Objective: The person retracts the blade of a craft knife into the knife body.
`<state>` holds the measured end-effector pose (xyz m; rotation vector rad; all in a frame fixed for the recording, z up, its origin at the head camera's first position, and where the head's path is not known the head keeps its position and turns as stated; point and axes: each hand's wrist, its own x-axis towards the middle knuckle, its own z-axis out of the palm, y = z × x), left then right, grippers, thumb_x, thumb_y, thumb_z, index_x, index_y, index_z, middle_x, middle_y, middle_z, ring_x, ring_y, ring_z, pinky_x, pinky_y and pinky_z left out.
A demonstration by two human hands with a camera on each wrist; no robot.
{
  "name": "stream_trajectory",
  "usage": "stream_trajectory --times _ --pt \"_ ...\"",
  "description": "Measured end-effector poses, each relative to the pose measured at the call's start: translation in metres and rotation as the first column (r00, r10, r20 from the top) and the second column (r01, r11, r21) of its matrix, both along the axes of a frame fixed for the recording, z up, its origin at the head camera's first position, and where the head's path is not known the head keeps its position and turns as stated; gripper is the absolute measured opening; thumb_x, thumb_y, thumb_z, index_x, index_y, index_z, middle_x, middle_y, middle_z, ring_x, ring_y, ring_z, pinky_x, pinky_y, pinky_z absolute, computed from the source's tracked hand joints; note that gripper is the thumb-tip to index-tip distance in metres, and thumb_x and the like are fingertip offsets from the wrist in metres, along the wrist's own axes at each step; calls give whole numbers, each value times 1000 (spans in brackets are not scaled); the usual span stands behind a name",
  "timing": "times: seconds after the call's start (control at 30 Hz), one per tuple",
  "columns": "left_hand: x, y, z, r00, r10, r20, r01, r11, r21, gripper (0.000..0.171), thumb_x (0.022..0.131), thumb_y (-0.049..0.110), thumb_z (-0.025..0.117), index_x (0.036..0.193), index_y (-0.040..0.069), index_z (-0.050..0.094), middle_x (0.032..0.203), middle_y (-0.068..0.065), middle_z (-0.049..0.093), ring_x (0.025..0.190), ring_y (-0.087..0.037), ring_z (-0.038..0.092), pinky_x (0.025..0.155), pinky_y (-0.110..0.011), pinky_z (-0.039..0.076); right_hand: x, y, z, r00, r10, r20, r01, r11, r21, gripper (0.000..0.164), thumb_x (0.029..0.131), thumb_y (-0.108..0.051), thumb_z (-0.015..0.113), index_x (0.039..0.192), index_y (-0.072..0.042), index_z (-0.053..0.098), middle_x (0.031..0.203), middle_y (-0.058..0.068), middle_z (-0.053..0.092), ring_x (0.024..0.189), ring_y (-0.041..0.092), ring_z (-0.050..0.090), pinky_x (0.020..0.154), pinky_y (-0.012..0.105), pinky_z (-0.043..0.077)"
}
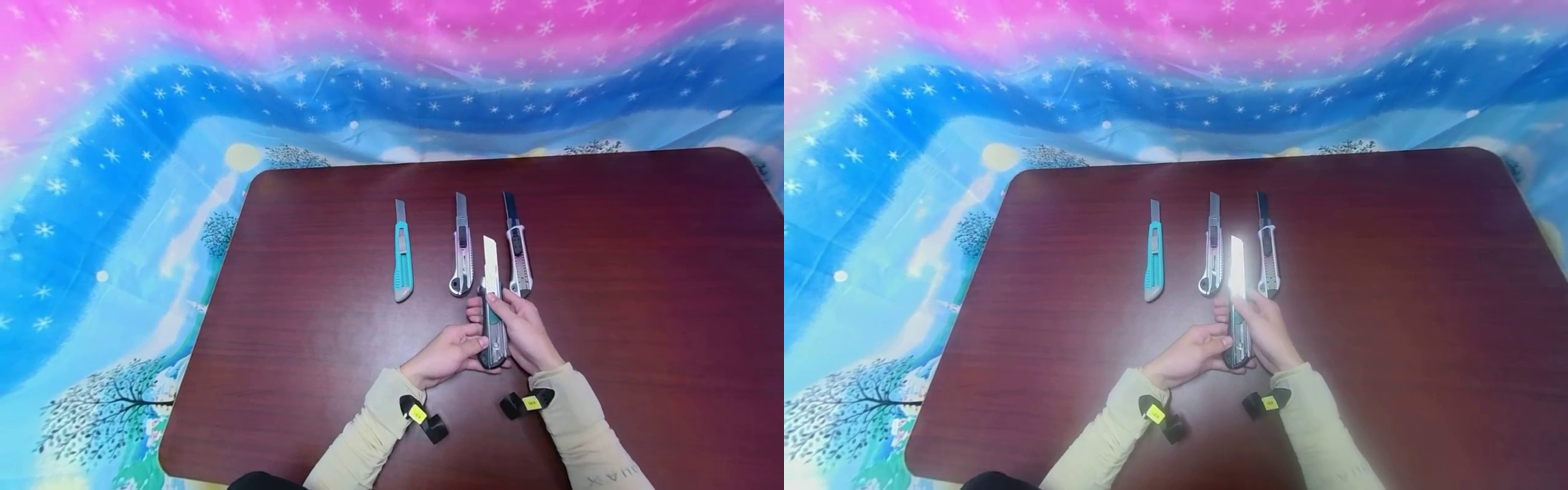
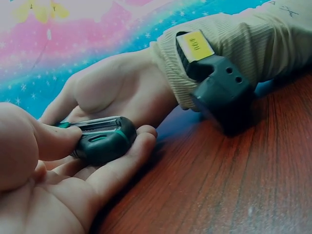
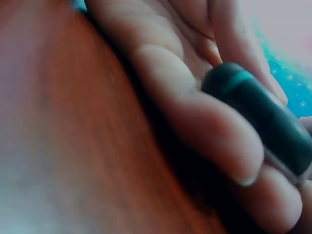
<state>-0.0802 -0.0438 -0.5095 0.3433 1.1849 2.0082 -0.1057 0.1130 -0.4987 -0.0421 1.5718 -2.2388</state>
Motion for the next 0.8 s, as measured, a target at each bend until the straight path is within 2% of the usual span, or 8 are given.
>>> stream_trajectory --times 0.17,0.43,0.57,0.7,0.8 --pt "0 0 -5 1000 3 -7 -3 1000 1 36 97 8 33 130 -4 38 124 -27 48 109 -46 49 89 -42 50 3 1 -2 999 -1 33 2 1000 -31 55 95 -26 44 131 12 29 116 25 56 102 33 58 88 37 49" --pt "-4 -1 -7 999 34 -26 -34 999 -9 36 97 9 35 132 -1 39 126 -22 49 109 -44 51 87 -41 51 -3 -3 0 999 -45 29 44 999 28 58 93 -32 45 128 13 36 110 21 62 98 31 61 85 35 51" --pt "-7 -1 -6 999 30 -27 -30 999 -16 36 97 7 33 131 -4 38 127 -24 47 110 -45 49 88 -41 51 -5 -6 0 998 -54 -12 55 993 105 54 93 -34 45 122 12 42 100 15 66 92 28 64 82 33 54" --pt "-7 1 -5 999 28 -24 -29 999 -39 35 97 5 32 130 -5 38 127 -25 46 109 -46 49 87 -41 51 -3 -5 -2 995 -47 -87 64 978 198 50 95 -34 41 118 10 44 93 12 67 87 24 66 78 27 55" --pt "-6 1 -5 999 35 -18 -36 996 -77 36 97 7 34 130 -5 39 125 -25 48 107 -44 52 87 -39 51 -2 -4 -2 993 -44 -108 65 978 199 49 96 -32 39 117 12 42 89 9 65 84 21 66 77 24 54"
